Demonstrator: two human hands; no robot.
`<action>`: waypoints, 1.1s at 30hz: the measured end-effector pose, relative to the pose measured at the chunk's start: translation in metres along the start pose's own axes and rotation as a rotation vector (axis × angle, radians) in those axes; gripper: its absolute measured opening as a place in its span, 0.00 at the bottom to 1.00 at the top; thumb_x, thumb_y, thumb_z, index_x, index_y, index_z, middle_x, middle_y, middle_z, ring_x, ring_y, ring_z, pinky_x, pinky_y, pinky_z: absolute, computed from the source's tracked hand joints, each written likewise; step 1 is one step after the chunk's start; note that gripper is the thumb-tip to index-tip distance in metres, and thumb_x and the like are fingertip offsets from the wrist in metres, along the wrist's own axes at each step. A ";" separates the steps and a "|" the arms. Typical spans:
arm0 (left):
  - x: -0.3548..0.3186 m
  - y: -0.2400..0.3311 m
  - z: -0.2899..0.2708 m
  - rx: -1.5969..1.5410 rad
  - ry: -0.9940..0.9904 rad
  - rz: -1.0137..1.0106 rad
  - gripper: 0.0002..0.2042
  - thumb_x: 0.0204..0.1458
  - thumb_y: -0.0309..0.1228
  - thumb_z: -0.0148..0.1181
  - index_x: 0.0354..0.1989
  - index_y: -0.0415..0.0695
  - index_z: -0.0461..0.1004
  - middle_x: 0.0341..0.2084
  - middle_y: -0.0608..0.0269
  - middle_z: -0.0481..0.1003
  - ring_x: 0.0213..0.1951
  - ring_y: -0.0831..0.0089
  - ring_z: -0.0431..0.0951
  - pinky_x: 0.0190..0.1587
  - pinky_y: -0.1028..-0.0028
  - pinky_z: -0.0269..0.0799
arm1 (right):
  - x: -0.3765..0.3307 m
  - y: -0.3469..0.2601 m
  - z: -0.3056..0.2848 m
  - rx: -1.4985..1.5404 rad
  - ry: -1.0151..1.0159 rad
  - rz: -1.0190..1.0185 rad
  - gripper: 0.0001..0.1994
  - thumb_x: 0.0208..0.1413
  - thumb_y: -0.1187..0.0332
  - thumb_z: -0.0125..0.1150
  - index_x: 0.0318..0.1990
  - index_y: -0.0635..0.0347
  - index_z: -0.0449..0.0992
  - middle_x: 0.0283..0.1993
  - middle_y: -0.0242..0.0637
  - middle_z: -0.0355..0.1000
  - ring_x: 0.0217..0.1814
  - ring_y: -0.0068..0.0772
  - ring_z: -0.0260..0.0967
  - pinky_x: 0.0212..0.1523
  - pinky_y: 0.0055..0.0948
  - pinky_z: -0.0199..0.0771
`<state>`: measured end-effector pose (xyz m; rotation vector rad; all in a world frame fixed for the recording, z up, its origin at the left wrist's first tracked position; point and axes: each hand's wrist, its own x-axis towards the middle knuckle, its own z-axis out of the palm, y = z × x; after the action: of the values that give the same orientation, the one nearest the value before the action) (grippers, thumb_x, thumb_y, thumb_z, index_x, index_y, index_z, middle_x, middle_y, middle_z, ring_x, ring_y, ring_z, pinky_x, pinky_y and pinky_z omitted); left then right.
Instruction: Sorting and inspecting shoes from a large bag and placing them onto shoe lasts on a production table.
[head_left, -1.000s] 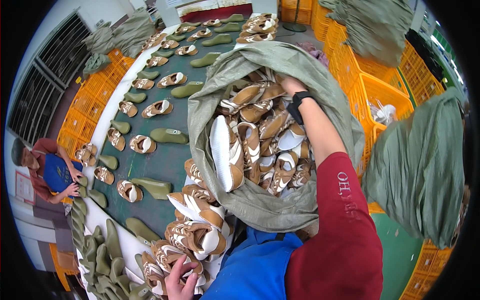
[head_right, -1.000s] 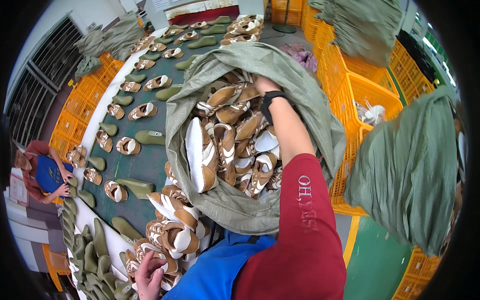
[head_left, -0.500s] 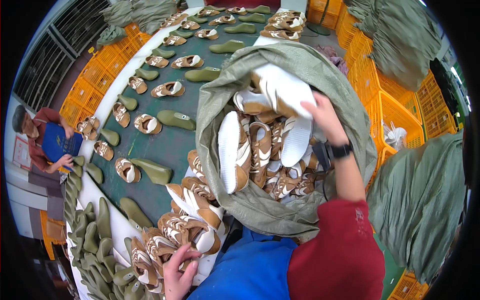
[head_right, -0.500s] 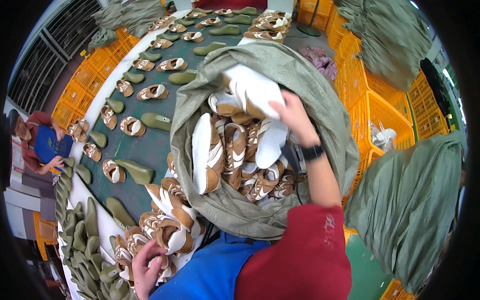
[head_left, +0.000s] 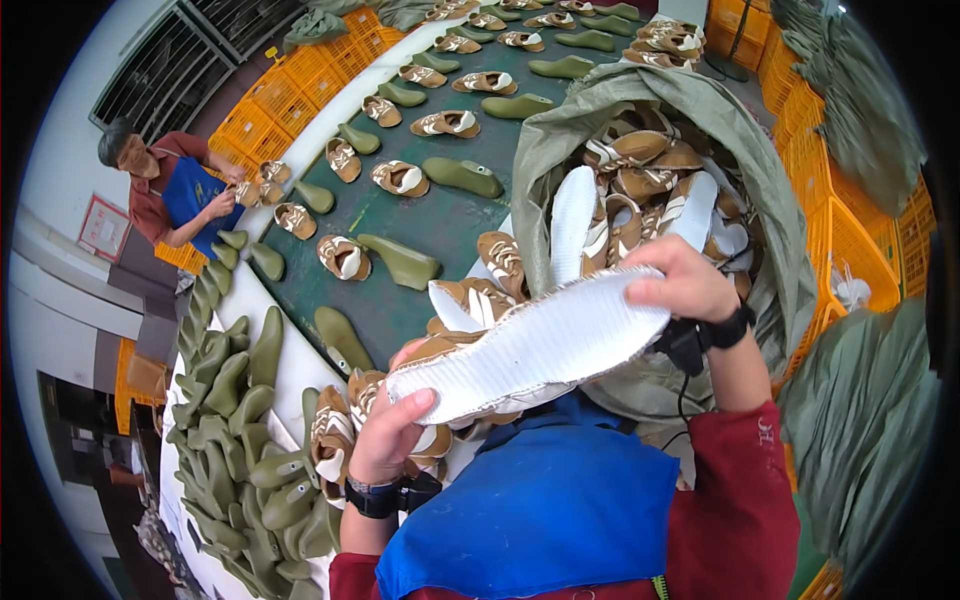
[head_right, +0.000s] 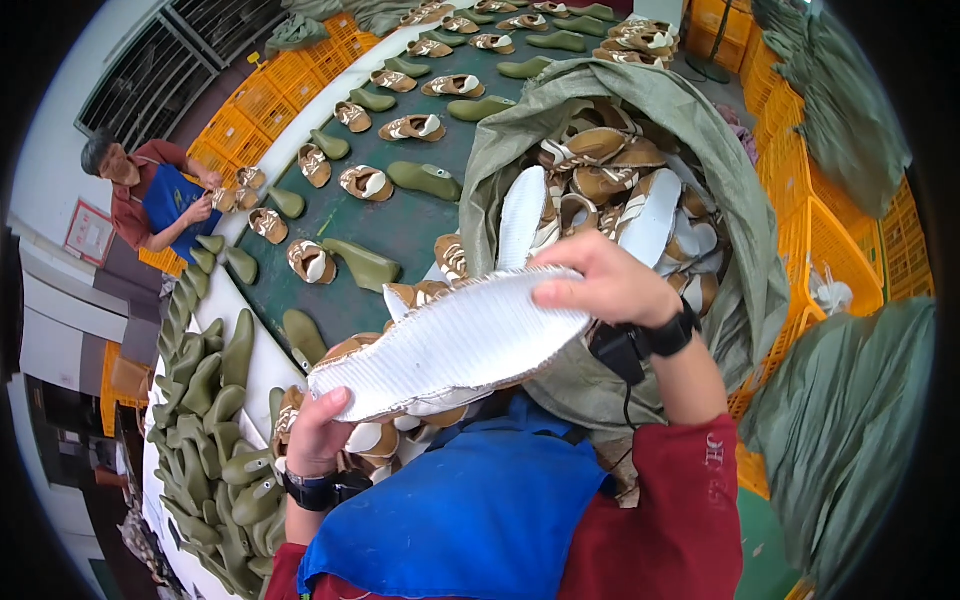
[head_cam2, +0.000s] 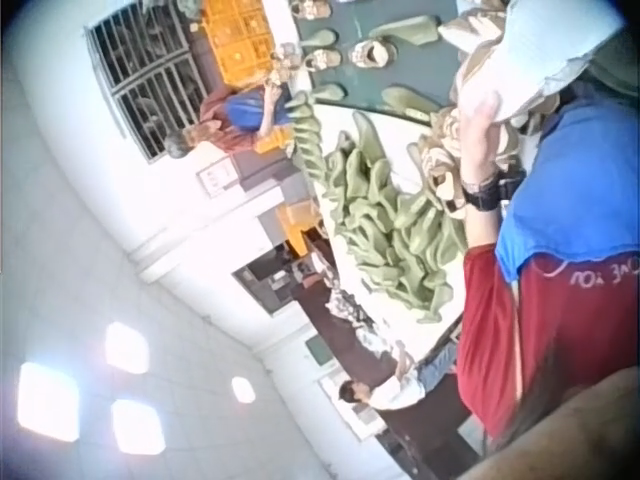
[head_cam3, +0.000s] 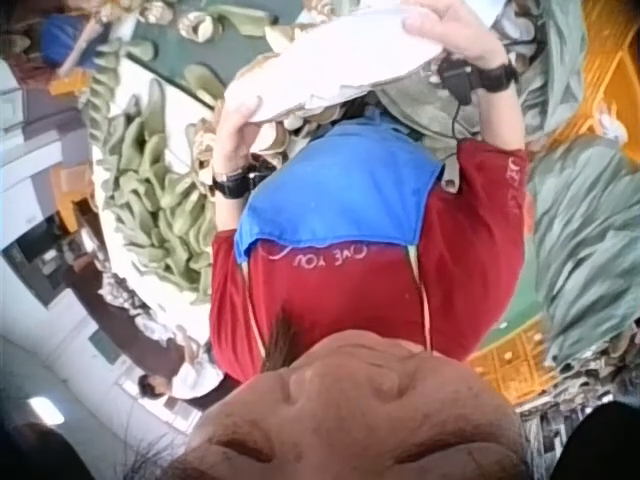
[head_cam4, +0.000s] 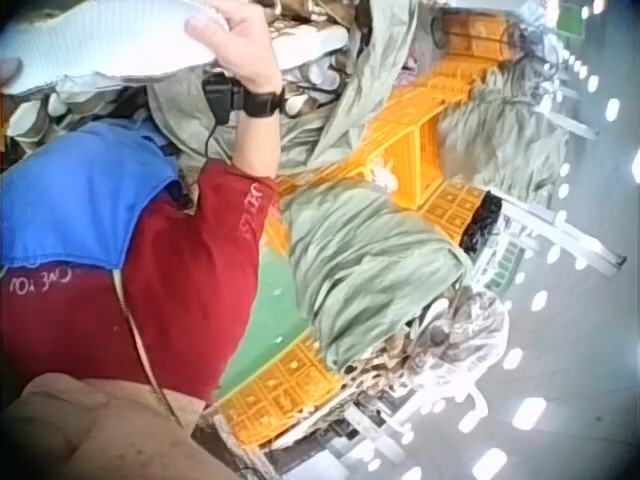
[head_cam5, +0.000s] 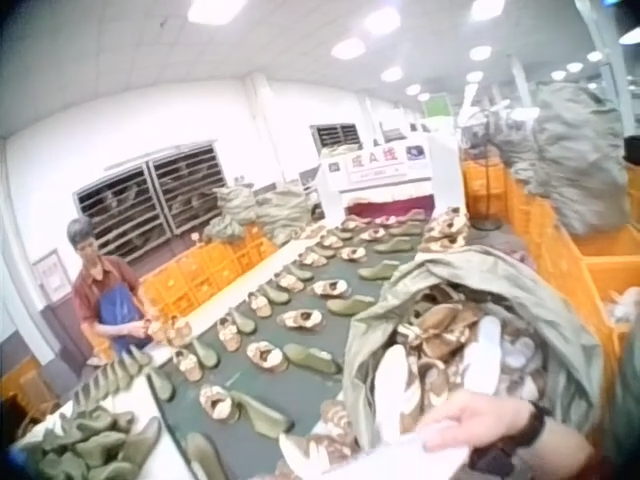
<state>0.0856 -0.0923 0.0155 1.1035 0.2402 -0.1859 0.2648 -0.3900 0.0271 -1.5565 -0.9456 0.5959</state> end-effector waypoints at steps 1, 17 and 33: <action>-0.006 0.001 -0.005 -0.064 0.007 -0.046 0.33 0.43 0.30 0.57 0.58 0.35 0.49 0.50 0.50 0.63 0.51 0.62 0.67 0.46 0.65 0.70 | 0.007 0.002 0.001 0.025 -0.004 -0.019 0.12 0.51 0.65 0.57 0.36 0.69 0.73 0.27 0.29 0.70 0.29 0.14 0.64 0.29 0.18 0.65; -0.054 -0.015 -0.023 0.122 0.121 0.209 0.41 0.38 0.33 0.64 0.59 0.41 0.45 0.51 0.55 0.61 0.49 0.63 0.67 0.49 0.63 0.67 | 0.107 0.067 0.055 0.814 -0.001 -0.006 0.22 0.47 0.78 0.54 0.54 0.63 0.63 0.45 0.32 0.68 0.42 0.19 0.66 0.42 0.22 0.68; -0.098 -0.016 -0.049 1.430 0.820 0.595 0.34 0.28 0.22 0.67 0.49 0.43 0.61 0.45 0.57 0.58 0.47 0.64 0.63 0.42 0.71 0.68 | -0.104 0.200 -0.087 0.068 0.969 0.449 0.10 0.49 0.73 0.51 0.40 0.58 0.72 0.30 0.28 0.71 0.26 0.13 0.65 0.27 0.12 0.66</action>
<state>-0.0170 -0.0521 0.0082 2.5886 0.5149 0.7843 0.3265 -0.5278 -0.1615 -1.7210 0.1555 0.1093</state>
